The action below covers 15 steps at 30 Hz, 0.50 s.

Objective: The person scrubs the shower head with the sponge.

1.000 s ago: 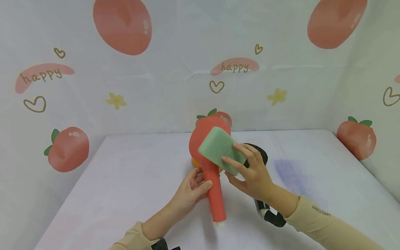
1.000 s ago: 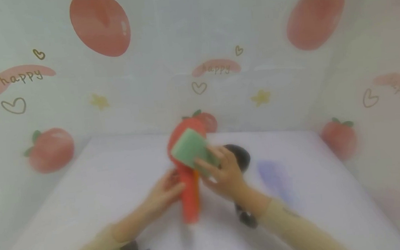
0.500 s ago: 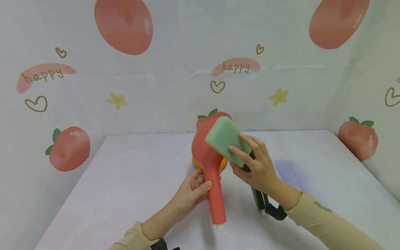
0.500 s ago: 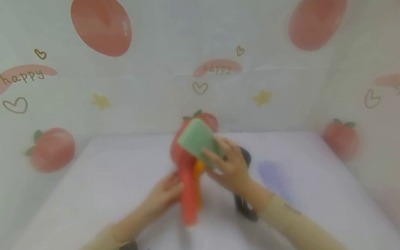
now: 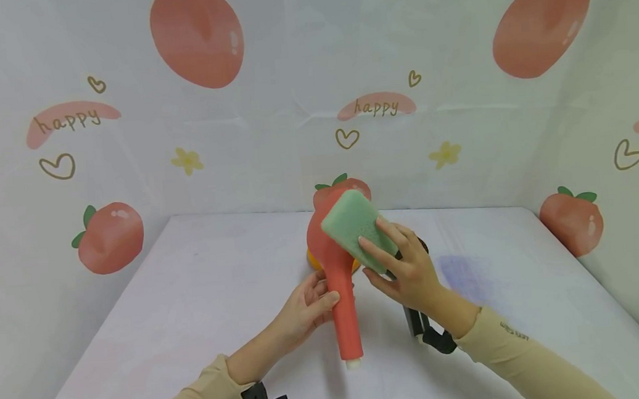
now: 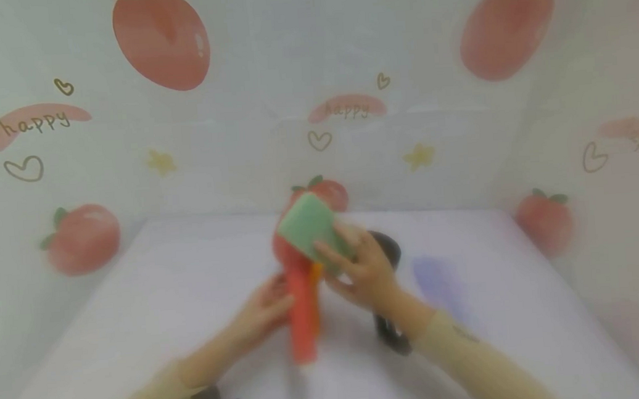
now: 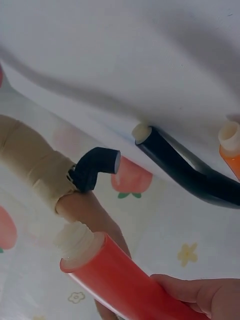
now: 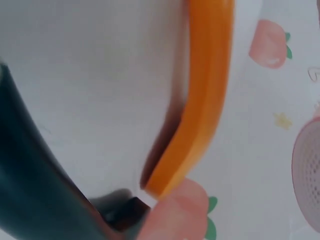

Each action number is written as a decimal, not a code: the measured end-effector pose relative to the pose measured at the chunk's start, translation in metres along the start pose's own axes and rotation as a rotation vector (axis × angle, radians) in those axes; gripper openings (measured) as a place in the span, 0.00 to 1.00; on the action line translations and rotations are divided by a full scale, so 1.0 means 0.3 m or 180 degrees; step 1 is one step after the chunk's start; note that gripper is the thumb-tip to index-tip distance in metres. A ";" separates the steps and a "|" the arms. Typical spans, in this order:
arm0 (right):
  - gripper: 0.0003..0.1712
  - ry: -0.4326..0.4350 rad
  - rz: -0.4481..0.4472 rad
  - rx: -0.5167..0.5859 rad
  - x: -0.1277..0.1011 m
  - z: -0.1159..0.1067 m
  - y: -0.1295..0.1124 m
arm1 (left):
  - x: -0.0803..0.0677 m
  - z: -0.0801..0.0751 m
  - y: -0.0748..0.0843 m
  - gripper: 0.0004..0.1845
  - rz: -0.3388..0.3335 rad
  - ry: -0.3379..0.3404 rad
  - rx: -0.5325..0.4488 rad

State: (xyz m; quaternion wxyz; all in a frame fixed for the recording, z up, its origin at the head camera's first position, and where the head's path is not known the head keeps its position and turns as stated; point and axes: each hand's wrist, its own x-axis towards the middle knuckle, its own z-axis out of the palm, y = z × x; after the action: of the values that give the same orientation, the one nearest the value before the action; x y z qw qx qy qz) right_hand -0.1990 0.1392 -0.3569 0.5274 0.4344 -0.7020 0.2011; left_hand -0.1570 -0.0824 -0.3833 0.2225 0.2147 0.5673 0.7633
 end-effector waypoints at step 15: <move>0.17 -0.0018 -0.0044 0.0130 0.015 -0.011 0.028 | 0.000 -0.011 -0.009 0.32 -0.0007 -0.0117 -0.0070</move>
State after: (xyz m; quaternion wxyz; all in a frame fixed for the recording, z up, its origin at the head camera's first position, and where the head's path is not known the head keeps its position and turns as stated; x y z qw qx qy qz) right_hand -0.2042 0.1444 -0.3502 0.5177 0.4505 -0.6962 0.2105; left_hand -0.1586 -0.0843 -0.3869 0.2360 0.2256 0.5549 0.7651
